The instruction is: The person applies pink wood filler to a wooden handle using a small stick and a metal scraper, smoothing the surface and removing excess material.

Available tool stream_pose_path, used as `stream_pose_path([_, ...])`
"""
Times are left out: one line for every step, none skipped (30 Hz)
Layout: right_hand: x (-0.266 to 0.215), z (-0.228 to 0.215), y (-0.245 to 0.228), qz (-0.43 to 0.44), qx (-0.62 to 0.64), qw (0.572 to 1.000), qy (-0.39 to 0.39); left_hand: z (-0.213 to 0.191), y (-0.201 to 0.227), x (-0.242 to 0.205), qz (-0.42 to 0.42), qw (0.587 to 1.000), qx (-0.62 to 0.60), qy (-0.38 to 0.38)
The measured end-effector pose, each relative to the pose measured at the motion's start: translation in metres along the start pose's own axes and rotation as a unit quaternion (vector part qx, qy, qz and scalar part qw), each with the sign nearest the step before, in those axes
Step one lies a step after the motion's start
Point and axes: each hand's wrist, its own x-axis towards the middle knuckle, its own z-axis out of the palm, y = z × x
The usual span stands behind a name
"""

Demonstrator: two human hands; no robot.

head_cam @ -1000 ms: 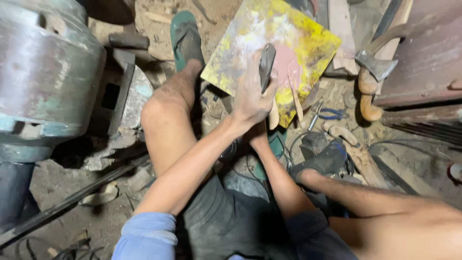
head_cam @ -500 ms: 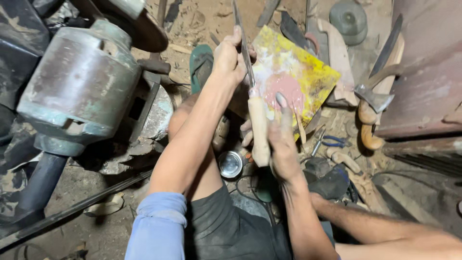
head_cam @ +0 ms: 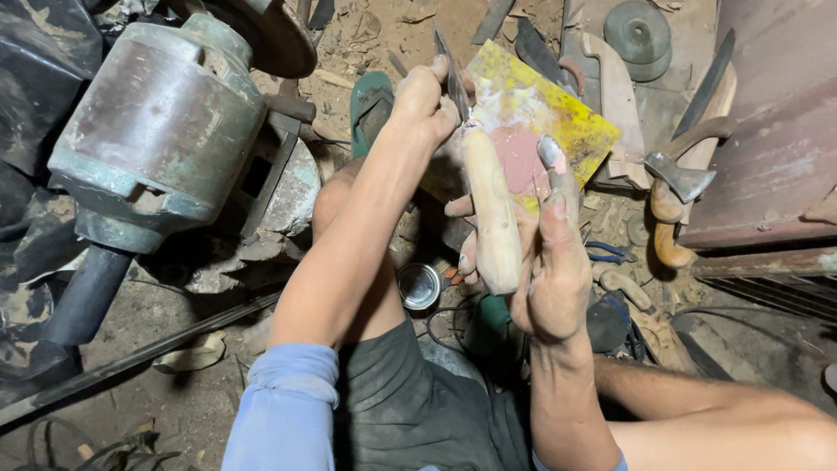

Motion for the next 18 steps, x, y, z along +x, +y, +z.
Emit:
stream_pose_path([-0.001,0.0,-0.001,-0.002,-0.008,1.0,-0.001,-0.002,-0.003,0.002,0.002,1.0,0.003,-0.013])
stream_pose_path([-0.001,0.0,-0.002,-0.005,-0.015,1.0,-0.005,-0.004,-0.004,0.004,0.005,1.0,0.006,-0.027])
stream_pose_path([0.0,0.0,-0.002,-0.003,-0.012,1.0,-0.004,-0.005,-0.005,0.007,0.005,1.0,-0.004,-0.015])
stream_pose_path([0.0,0.0,-0.002,0.0,-0.009,1.0,-0.002,-0.006,-0.006,0.009,0.004,1.0,-0.013,-0.003])
stream_pose_path([0.0,0.0,-0.002,0.002,-0.006,1.0,0.0,-0.007,-0.005,0.01,0.004,1.0,-0.023,0.008])
stream_pose_path([-0.001,-0.001,-0.002,-0.003,-0.008,1.0,-0.004,-0.006,-0.006,0.011,0.001,1.0,-0.022,-0.007])
stream_pose_path([-0.002,-0.002,-0.001,-0.009,-0.011,1.0,-0.009,-0.006,-0.005,0.01,-0.001,1.0,-0.021,-0.022])
stream_pose_path([-0.002,-0.004,0.0,-0.013,-0.014,1.0,-0.015,-0.003,-0.003,0.007,-0.002,0.999,-0.02,-0.036])
stream_pose_path([-0.003,-0.005,0.002,-0.012,-0.016,1.0,-0.011,0.0,0.001,0.0,0.009,0.999,0.002,-0.054])
stream_pose_path([-0.002,-0.007,0.004,-0.012,-0.017,1.0,-0.008,0.006,0.007,-0.008,0.02,0.997,0.024,-0.072])
stream_pose_path([-0.001,-0.01,0.006,-0.012,-0.019,1.0,-0.004,0.013,0.013,-0.019,0.032,0.994,0.046,-0.09])
stream_pose_path([0.0,-0.013,0.009,-0.005,-0.064,0.998,0.009,0.022,0.017,-0.031,0.072,0.993,0.044,-0.087])
stream_pose_path([0.003,-0.015,0.014,0.002,-0.109,0.994,0.023,0.033,0.024,-0.046,0.113,0.989,0.042,-0.085])
stream_pose_path([0.007,-0.017,0.019,0.007,-0.154,0.987,0.036,0.045,0.031,-0.06,0.154,0.984,0.038,-0.086])
stream_pose_path([0.01,-0.018,0.024,0.015,-0.131,0.99,0.053,0.055,0.037,-0.076,0.195,0.971,0.045,-0.133])
stream_pose_path([0.013,-0.018,0.03,0.021,-0.107,0.992,0.07,0.064,0.043,-0.09,0.237,0.953,0.052,-0.181])
stream_pose_path([0.015,-0.018,0.033,0.028,-0.083,0.992,0.086,0.07,0.049,-0.103,0.279,0.931,0.058,-0.227])
stream_pose_path([0.016,-0.02,0.032,0.071,0.025,0.994,0.083,0.076,0.056,-0.112,0.264,0.931,0.052,-0.247])
